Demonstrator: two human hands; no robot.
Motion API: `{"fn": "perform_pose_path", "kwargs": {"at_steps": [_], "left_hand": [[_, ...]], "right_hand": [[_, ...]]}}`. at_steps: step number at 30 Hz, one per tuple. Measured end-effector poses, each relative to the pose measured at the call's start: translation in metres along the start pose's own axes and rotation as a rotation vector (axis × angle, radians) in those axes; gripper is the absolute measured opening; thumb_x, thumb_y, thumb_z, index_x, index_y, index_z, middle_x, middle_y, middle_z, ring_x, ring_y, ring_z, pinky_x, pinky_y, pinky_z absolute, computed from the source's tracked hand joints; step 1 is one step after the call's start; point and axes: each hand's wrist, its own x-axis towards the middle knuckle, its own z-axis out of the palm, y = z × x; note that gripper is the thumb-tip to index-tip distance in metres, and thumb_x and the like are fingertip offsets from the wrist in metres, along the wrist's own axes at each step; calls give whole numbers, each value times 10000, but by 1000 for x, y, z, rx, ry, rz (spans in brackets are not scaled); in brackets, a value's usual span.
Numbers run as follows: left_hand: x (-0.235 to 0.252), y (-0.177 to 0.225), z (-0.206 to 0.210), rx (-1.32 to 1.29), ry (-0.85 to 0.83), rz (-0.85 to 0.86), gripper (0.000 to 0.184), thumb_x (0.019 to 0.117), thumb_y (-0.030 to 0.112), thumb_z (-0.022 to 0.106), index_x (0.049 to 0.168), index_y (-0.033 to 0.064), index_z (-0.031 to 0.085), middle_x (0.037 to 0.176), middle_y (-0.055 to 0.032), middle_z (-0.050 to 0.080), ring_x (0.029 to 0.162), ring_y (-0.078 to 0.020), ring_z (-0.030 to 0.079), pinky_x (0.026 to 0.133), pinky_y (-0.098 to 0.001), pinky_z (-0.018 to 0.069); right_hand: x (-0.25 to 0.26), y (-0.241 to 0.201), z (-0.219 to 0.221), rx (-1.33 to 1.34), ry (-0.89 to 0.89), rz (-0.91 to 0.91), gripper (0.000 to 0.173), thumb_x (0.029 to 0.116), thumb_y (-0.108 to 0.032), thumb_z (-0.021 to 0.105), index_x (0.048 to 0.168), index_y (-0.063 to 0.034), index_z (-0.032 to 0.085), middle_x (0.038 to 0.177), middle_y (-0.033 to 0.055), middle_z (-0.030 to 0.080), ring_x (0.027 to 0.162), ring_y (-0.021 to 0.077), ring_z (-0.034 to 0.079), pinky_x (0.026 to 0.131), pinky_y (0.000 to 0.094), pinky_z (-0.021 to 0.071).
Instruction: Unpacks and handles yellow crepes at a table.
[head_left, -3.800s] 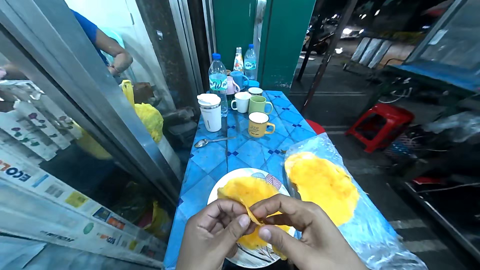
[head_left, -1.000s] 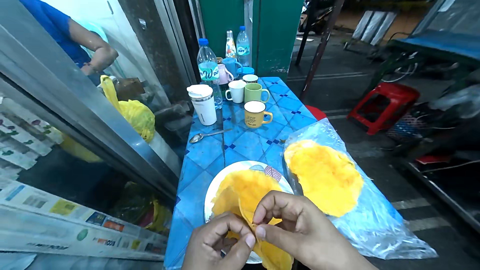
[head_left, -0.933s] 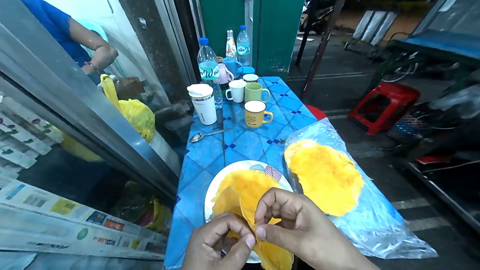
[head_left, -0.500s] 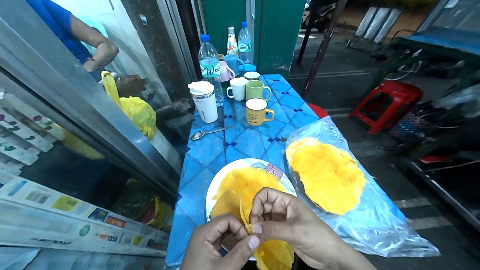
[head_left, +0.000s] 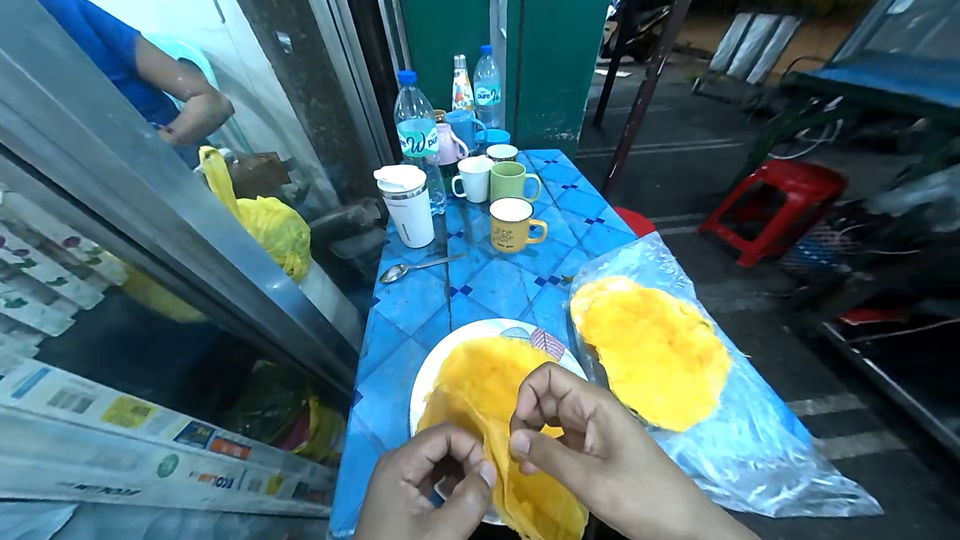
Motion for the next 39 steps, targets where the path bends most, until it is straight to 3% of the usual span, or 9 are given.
{"fn": "perform_pose_path", "kwargs": {"at_steps": [2,4,6,12,19,23,26,32,39], "left_hand": [[1,1,3,-18,1,7,28,910,90,714,902,65,706,836,11,690,725,-69,665,641,-238,588],[3,3,8,-38,7,3,32,909,79,725,916,55,704,857,12,691,736,-61,669,650,-234,596],[3,6,12,-49,14,-11,20,905,35,713,921,41,703,869,4,688,734,-62,664,647,-230,593],[1,-1,11,-54,18,35,54,876,10,728,889,44,689,881,-21,674,744,-94,677,666,-263,620],[-1,-4,11,2,-3,97,59,880,32,732,887,52,677,890,-8,643,774,-72,661,662,-237,610],[-2,-2,7,68,-32,74,72,934,96,686,888,43,670,878,-15,652,754,-69,662,655,-241,601],[-3,0,4,149,-55,15,299,981,342,682,865,66,668,794,17,653,676,-40,639,595,-227,567],[-3,10,1,121,-17,47,146,929,126,730,814,48,686,772,5,665,666,-44,640,600,-225,571],[3,17,4,68,23,151,144,919,91,695,781,81,656,777,34,633,671,-11,609,590,-178,542]], "right_hand": [[-3,-2,-3,-58,-71,42,405,961,-429,697,1123,-70,604,939,-3,669,818,81,681,700,255,601],[-5,-5,-3,-122,-118,109,602,850,-593,748,1129,-77,612,946,-19,649,804,49,658,659,235,579],[-7,-7,-1,-153,-146,166,621,780,-540,838,1126,-80,604,970,-4,636,814,61,665,659,251,598],[-9,-5,-6,-153,-145,80,262,976,-313,699,1071,-71,666,941,6,679,811,58,668,673,228,573],[-5,-1,-11,-20,-161,165,103,969,-210,648,974,-109,666,844,-43,651,711,27,613,632,203,516],[-8,-1,-7,-90,-136,66,96,974,-155,641,982,-67,678,920,-4,680,805,46,656,685,220,562],[-12,-4,2,-166,-116,-8,114,977,-145,668,980,-34,690,940,33,695,802,58,682,671,232,594],[-16,-13,3,-270,2,-58,126,998,-164,630,984,-47,675,873,20,674,731,45,654,620,210,567],[-16,-24,-4,-535,223,-195,170,1020,-232,576,1000,-99,679,816,-33,671,694,12,638,605,188,560]]}}
